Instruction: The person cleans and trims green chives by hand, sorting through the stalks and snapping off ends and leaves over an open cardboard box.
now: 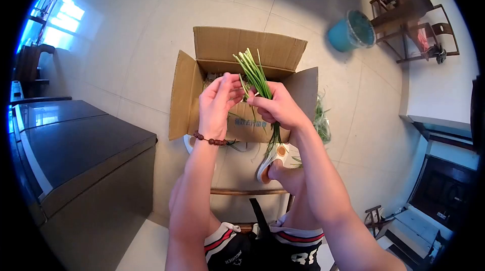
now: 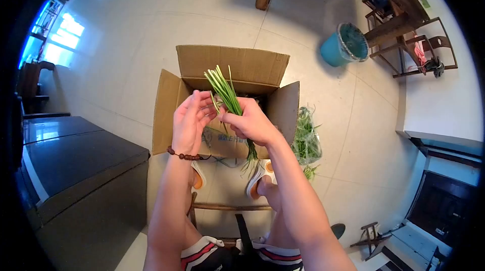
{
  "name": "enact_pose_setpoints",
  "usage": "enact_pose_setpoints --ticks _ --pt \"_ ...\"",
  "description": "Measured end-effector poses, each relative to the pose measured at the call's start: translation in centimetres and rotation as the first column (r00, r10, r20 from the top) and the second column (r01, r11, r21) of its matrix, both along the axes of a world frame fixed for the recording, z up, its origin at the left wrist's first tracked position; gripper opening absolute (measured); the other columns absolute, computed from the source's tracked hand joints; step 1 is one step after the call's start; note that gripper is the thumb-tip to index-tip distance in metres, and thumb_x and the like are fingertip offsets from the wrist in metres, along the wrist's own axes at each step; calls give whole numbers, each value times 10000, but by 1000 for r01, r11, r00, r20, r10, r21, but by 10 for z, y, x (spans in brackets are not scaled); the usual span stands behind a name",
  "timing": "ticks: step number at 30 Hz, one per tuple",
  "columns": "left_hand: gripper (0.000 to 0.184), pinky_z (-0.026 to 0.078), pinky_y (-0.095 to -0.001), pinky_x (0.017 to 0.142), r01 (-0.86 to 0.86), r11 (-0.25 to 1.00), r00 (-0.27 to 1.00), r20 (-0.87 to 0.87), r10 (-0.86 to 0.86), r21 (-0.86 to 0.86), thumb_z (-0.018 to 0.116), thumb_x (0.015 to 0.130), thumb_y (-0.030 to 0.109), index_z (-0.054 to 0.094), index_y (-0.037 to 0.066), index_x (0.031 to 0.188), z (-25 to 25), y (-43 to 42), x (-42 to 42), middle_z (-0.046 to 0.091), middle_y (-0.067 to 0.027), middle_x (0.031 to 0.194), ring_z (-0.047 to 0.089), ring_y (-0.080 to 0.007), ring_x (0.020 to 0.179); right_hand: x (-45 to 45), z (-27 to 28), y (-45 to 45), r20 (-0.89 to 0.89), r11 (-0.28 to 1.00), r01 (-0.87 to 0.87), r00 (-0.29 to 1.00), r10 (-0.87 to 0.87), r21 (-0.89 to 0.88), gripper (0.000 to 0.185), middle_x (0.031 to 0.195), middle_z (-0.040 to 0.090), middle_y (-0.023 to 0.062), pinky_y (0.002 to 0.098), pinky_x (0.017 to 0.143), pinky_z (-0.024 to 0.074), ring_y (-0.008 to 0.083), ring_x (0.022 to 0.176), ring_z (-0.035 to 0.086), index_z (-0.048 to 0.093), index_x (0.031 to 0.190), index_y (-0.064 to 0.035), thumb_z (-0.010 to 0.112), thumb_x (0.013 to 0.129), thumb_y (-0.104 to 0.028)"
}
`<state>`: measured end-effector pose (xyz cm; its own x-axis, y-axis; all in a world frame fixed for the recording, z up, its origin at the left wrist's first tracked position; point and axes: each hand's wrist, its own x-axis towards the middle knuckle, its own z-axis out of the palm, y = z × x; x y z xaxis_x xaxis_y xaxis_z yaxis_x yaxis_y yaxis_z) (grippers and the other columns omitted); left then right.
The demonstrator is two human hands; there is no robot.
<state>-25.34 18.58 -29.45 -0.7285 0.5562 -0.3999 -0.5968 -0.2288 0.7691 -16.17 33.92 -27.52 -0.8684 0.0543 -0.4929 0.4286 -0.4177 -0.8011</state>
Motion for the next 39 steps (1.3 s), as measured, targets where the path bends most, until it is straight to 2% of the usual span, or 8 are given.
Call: enact_pose_setpoints --ticks 3,9,12,15,21,29,35,39 --pt "262 533 -312 820 15 1000 998 -54 -15 -4 600 1018 238 628 13 1150 -2 7 1 690 -77 1050 659 -154 929 -9 1 2 -25 998 -23 999 25 62 85 599 475 -48 233 419 274 29 468 408 593 911 -53 653 899 -112" --pt "137 509 -291 753 -112 992 994 -13 113 62 535 1036 127 595 22 1099 -8 8 -14 627 -34 927 589 -121 800 -19 6 -6 26 988 -14 1000 10 152 164 614 419 -72 235 433 222 27 472 320 617 985 -57 677 945 -203" --pt "137 386 -244 601 -212 972 977 64 206 105 506 1054 177 555 54 1088 -7 -1 -19 446 31 776 408 -64 664 -20 3 -13 86 993 -55 995 45 109 297 570 444 -61 237 423 272 31 463 371 634 930 -49 636 988 -339" --pt "115 327 -208 542 -164 984 986 33 162 76 549 1035 165 565 53 1056 3 -14 -24 474 51 795 385 -21 634 -22 3 -24 56 988 -86 995 79 125 370 550 403 -68 240 416 260 33 451 345 643 926 -57 579 1018 -410" --pt "91 259 -182 504 -75 994 984 -170 61 -76 627 995 125 600 40 1014 7 -16 -23 557 61 867 334 15 589 -22 0 -37 43 984 -54 998 48 171 371 551 404 -62 236 406 255 33 442 333 635 892 -73 547 1034 -404" --pt "145 241 -188 475 -141 987 987 -62 146 76 614 1012 165 630 44 1089 8 -23 -27 577 56 858 320 15 542 -25 -1 -29 48 990 133 990 -131 -42 281 598 526 -1 232 384 283 55 413 379 569 935 -66 557 1039 -327" --pt "202 219 -178 459 -194 979 981 11 194 57 566 1040 231 625 63 1135 15 -33 -35 564 82 837 288 32 524 -27 -8 -23 -32 962 255 967 -253 101 297 649 592 57 249 420 404 98 438 485 554 919 -21 554 1040 -293" --pt "197 199 -177 454 -58 998 998 8 58 6 575 1034 227 643 64 1120 19 -30 -28 544 97 800 277 33 512 -25 -18 -17 -122 899 286 958 -260 330 299 608 557 23 257 458 434 96 496 525 571 874 -11 563 1035 -263"
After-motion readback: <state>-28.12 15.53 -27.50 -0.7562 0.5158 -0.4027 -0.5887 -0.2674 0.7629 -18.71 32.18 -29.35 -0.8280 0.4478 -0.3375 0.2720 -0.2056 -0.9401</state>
